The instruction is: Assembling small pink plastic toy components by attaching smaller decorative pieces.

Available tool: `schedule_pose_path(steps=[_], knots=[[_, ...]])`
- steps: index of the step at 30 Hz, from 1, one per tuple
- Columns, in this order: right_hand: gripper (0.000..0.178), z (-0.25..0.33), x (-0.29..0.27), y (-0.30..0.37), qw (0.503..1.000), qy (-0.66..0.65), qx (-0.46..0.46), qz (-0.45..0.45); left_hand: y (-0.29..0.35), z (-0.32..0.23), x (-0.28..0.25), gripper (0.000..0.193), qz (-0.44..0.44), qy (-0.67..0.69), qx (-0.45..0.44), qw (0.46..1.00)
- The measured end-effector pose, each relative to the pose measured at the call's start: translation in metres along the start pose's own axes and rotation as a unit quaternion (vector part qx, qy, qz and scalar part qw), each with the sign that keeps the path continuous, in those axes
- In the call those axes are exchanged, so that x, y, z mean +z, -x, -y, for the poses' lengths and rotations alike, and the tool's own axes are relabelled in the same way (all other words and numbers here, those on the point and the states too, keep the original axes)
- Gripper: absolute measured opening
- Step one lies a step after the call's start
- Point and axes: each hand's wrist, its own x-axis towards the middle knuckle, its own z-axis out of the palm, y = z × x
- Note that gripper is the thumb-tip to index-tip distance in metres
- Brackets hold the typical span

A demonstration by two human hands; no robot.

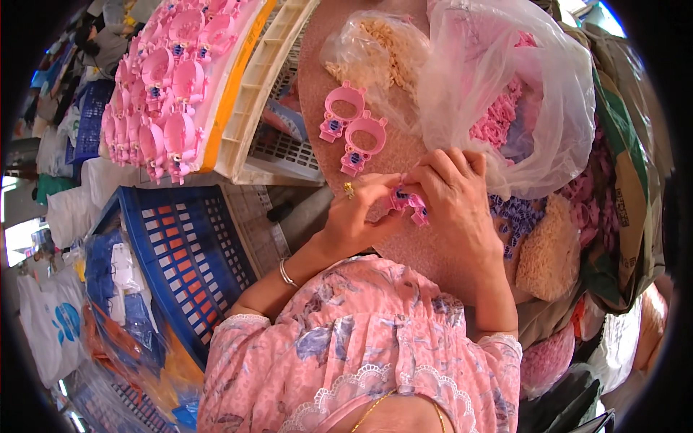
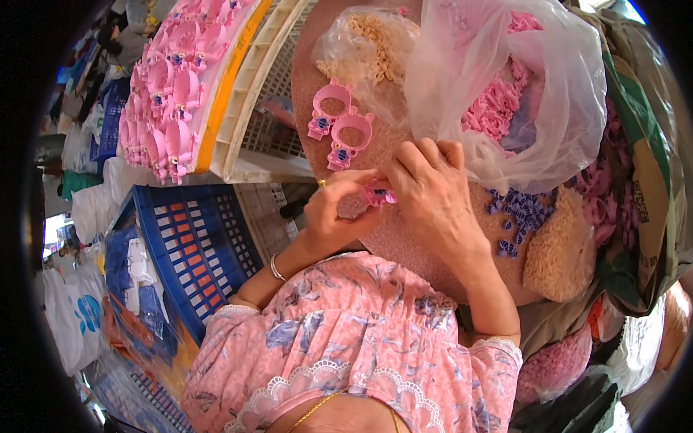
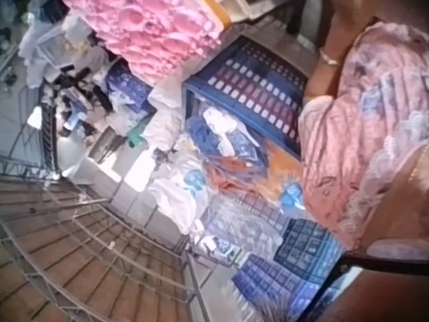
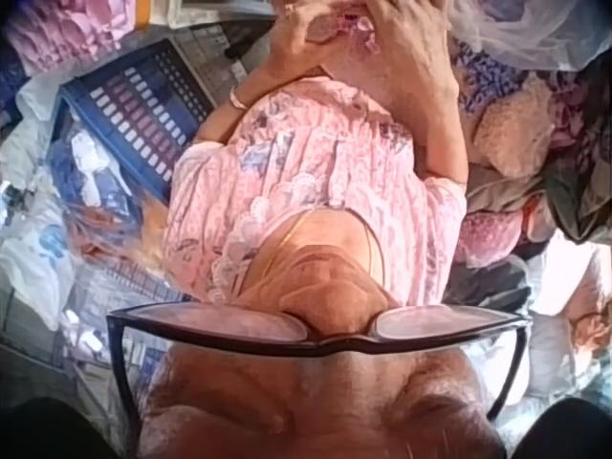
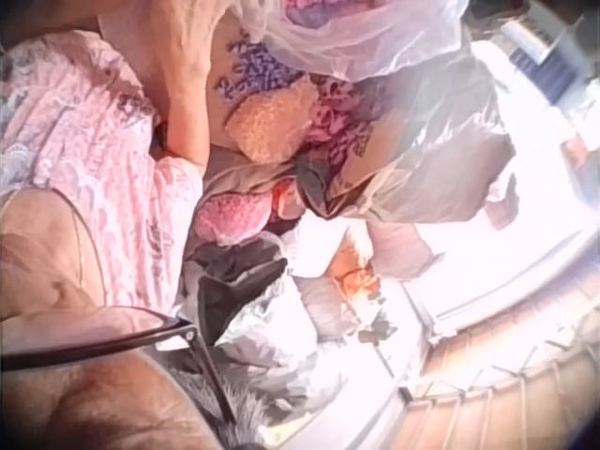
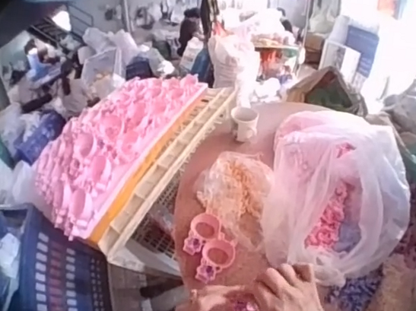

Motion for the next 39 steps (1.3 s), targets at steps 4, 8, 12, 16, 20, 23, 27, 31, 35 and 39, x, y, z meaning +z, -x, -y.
schedule_pose_path(steps=[4, 8, 12, 16, 20, 23, 27, 31, 35, 39], knots=[[0.018, 0.016, 0.024, -0.007, 0.996, 0.054, 0.060, -0.045, -0.002, 0.003, 0.005, 0.050, -0.033, -0.008, -0.049, 0.998], [0.022, 0.009, 0.026, -0.015, 0.988, -0.039, 0.095, -0.112, -0.011, -0.002, 0.007, 0.048, -0.078, -0.099, -0.086, 0.988], [0.024, -0.012, 0.011, -0.033, 0.977, -0.100, 0.092, -0.165, 0.002, 0.003, 0.005, 0.048, -0.034, -0.178, -0.132, 0.975], [0.023, -0.061, 0.037, -0.068, 0.982, 0.021, 0.100, -0.158, 0.022, 0.014, 0.011, 0.049, 0.029, -0.233, -0.116, 0.965], [0.017, -0.073, 0.085, -0.099, 0.993, 0.085, 0.083, -0.027, 0.030, 0.010, 0.015, 0.051, 0.035, -0.288, -0.098, 0.952], [0.016, -0.075, 0.098, -0.113, 0.987, 0.130, 0.090, 0.012, 0.024, 0.013, 0.015, 0.053, 0.037, -0.294, -0.095, 0.950], [0.017, -0.080, 0.097, -0.112, 0.991, 0.109, 0.079, -0.013, 0.018, 0.021, 0.012, 0.061, 0.029, -0.325, -0.066, 0.943], [0.020, -0.094, 0.091, -0.105, 0.992, 0.038, 0.104, -0.055, 0.014, 0.017, 0.014, 0.064, 0.020, -0.296, 0.006, 0.955], [0.020, -0.083, 0.069, -0.092, 0.980, -0.061, 0.156, -0.105, 0.019, 0.004, 0.030, 0.061, 0.099, -0.192, 0.012, 0.976], [0.018, -0.073, 0.041, -0.060, 0.964, -0.074, 0.217, -0.136, 0.016, 0.002, 0.045, 0.053, 0.186, -0.181, -0.004, 0.966]])
